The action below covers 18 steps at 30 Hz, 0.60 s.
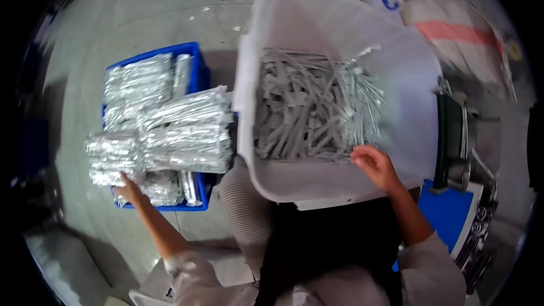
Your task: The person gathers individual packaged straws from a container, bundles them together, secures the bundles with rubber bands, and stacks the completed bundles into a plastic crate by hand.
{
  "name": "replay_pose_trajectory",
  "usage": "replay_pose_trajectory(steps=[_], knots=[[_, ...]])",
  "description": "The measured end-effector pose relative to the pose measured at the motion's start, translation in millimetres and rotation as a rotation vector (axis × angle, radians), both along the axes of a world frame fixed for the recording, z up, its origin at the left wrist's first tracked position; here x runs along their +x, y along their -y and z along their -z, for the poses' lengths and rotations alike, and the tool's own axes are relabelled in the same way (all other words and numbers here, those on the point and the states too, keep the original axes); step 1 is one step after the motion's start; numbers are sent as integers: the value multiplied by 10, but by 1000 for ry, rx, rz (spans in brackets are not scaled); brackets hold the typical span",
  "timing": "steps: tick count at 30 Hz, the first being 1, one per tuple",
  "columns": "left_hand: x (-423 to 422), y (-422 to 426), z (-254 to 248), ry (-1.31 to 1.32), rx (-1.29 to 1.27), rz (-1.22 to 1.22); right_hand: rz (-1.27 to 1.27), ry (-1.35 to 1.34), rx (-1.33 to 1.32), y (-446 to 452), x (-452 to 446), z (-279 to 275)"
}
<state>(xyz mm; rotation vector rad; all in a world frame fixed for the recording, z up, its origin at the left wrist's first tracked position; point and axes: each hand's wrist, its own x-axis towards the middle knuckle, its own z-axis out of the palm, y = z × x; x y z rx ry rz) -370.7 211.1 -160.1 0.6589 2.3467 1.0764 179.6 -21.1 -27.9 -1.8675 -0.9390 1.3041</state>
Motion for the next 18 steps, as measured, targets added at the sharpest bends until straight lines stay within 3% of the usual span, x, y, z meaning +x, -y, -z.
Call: replay_pose_trajectory(steps=[2,4,7,9,14,16,18], knots=[[755,31,-756,219,474,498,111,-102,-184,-39,314,227],[1879,166,-1376,65,665,352,127,-105,-386,-118,581,685],[3217,293,-1978,279,718,744,-97,157,-554,-151,1007,1658],[3821,367,-1987,309,647,1040,-232,454,-561,-122,1265,2120],[4557,503,-1357,-27,345,1523,-95,516,-807,-78,1696,2520],[4592,539,-1253,-420,173,1723,28,677,-804,-18,1682,2680],[4636,545,-1210,-406,87,1779,122,568,-848,-73,1865,2917]])
